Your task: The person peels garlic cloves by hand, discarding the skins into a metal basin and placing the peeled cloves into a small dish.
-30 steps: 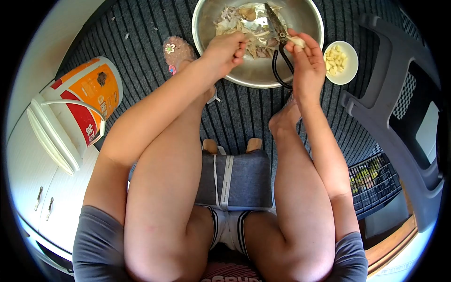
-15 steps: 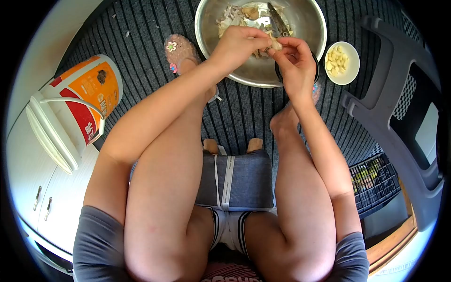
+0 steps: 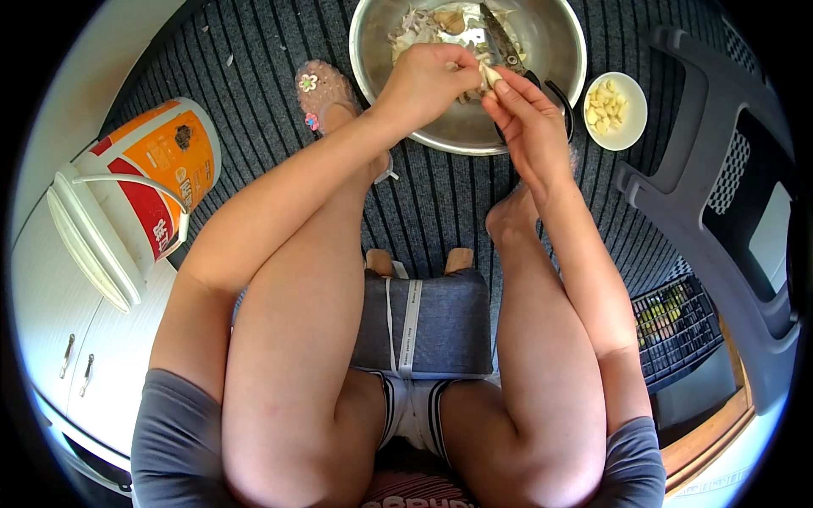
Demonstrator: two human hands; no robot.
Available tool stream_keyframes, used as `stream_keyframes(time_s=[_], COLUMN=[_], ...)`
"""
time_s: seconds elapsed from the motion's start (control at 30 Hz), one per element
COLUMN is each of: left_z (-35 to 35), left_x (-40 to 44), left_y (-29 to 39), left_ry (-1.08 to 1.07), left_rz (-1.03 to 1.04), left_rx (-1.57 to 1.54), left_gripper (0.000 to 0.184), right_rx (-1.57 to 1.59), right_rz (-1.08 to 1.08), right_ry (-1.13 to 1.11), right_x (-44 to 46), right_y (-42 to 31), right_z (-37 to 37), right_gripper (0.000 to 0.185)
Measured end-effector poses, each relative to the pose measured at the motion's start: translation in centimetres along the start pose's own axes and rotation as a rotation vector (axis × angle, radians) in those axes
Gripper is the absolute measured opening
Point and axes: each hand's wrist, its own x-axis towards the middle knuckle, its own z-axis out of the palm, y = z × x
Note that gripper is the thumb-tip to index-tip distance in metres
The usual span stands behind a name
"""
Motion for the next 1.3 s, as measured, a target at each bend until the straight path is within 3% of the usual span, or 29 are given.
stream_keyframes(time_s=[0.2,0.4,0.5,0.6,0.8,0.9,1.1,1.2,1.3], left_z=[-0.3,-0.6,-0.4,-0.6,-1.2,-1.2,-0.8,-0.5,-0.5], left_x=[-0.1,-0.3,-0.2,0.1,0.1,0.2,-0.2,-0.4,-0.4], left_y=[0.1,0.5,-0.2,-0.3,0.3,0.0,0.2,-0.2,-0.3], left_ry=[-0.059,-0.082,-0.025,-0.111,-0.176,-0.194,-0.122,-0.117,-0.104], left_rz=[-0.013,-0.01,0.136,0.049,0.012,-0.062,-0.237,-0.38,-0.343], left_rx=[0.063,0.189,0.238,0.025,0.066,-0.12,-0.188,-0.443,-0.35], left_gripper=[0.019,0.018,0.019,0.019,0.021,0.02,0.013,0.013,0.014], right_rx=[-0.688,-0.498,-0.621,-0.667,-0.549,-0.461,-0.852,-0.782,-0.583], right_rz=[-0.238,-0.026,-0.007,-0.001,0.066,0.108,-0.095,-0.128,0.053], right_ry=[-0.018,-0.157,-0.184,-0.219,-0.279,-0.277,-0.209,-0.151,-0.136], right_x=[-0.3,0.1,0.1,0.3,0.0,-0.4,-0.5,-0.5,0.2], right_y=[0.1,0.3,-0.1,-0.5,-0.5,-0.7,-0.2,0.3,0.2], right_z=[0.5,-0.3,-0.3,-0.6,-1.1,-0.7,-0.1,0.0,-0.8], right_gripper=[0.021,0.026,0.029,0.032,0.033,0.035,0.038,0.04,0.034])
